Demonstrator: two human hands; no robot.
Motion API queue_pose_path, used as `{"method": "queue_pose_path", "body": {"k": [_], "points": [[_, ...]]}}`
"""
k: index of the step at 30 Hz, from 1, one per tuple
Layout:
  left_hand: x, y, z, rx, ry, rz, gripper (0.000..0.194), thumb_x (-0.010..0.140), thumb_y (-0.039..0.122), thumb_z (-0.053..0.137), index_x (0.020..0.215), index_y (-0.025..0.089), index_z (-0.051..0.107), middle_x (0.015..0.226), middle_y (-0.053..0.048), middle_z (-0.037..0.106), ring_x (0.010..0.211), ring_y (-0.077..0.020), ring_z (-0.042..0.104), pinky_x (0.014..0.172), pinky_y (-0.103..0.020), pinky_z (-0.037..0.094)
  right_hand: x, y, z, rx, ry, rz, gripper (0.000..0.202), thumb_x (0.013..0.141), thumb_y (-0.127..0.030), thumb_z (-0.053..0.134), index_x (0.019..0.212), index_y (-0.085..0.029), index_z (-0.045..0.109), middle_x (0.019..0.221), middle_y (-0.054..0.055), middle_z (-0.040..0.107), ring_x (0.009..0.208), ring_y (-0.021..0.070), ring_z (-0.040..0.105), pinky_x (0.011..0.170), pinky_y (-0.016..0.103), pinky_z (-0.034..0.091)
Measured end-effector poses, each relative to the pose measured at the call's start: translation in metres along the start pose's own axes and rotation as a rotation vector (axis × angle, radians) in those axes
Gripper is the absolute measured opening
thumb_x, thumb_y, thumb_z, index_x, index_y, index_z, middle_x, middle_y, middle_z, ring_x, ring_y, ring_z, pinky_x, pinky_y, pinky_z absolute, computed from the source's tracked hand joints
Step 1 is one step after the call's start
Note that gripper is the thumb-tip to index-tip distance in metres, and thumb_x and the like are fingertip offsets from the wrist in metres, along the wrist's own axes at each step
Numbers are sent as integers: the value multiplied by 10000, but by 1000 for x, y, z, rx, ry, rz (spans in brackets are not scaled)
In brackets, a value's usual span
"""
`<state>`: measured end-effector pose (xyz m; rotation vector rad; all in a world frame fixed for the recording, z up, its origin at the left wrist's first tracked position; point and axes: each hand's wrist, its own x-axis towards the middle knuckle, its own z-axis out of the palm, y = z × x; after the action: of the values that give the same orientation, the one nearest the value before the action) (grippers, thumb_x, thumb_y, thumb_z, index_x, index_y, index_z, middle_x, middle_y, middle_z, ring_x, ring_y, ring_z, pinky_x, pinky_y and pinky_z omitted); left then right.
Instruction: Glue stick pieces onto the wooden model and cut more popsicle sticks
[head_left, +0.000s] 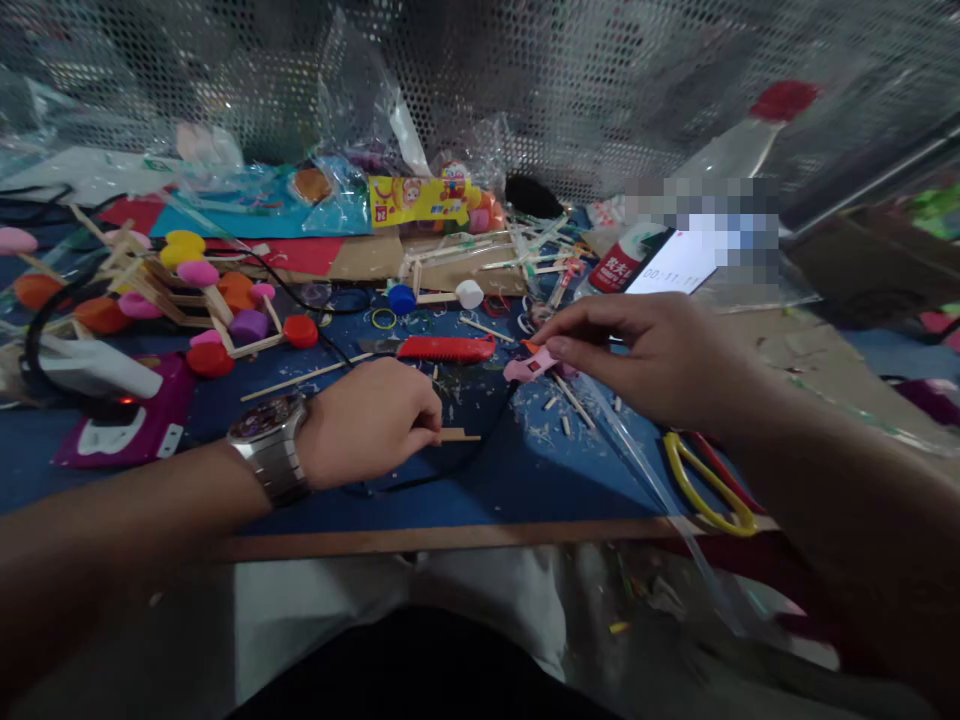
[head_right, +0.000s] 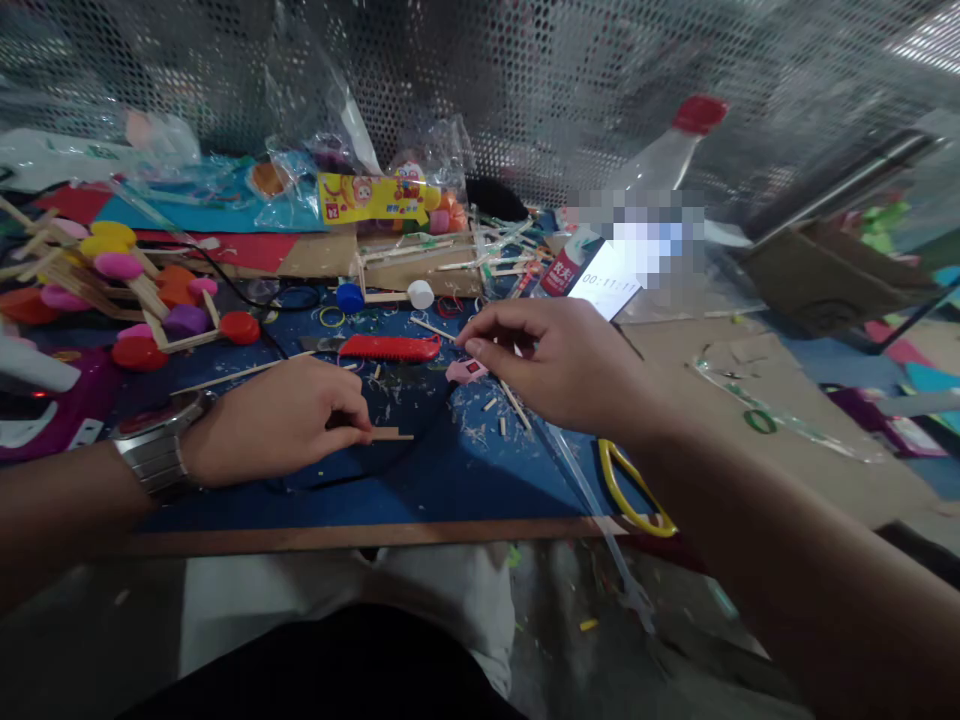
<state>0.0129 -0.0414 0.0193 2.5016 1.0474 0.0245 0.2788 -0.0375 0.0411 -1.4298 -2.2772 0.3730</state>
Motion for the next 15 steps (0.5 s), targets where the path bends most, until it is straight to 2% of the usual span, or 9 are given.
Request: {"method": "queue_pose_path", "body": {"k": [3,6,8,12,15], "points": [[0,1,0,-3,-13,-21,109,876,226,715,827,201,808,870,-25,789,778,-172,698,697,-275,449,12,5,15,-61,-43,-93,178,926,-280,605,1014,-229,751,924,50,768,779,218,681,676,347,498],[0,0,1,-3,-15,-21,113,887,238,709,852,201,810,889,-38,790,833,-197,707,764,-301,470,28,2,37,-146,-83,-269,265,955,-292,589,1162,-186,714,1156,123,752,1077,297,676,930,446,513],[-1,0,1,-5,-13,-19,116,890,234,703,870,201,812,897,-44,789,864,-214,710,808,-329,476,39,-2,51,-184,-149,-353,328,941,-294,617,1239,-174,683,1236,147,725,1169,326,640,1020,494,480],[-2,-1,2,-8,-21,-38,123,894,251,705,871,201,814,891,-53,789,871,-230,711,821,-353,479,53,-8,68,-224,-223,-333,353,895,-251,657,1236,-162,671,1221,149,717,1158,326,637,1040,491,479],[-3,0,1,-17,-27,-38,127,898,247,694,878,208,813,894,-48,789,875,-228,711,820,-349,480,54,-9,67,-182,-157,-254,288,848,-201,663,1132,-158,693,1146,138,731,1090,309,662,984,465,509]]}}
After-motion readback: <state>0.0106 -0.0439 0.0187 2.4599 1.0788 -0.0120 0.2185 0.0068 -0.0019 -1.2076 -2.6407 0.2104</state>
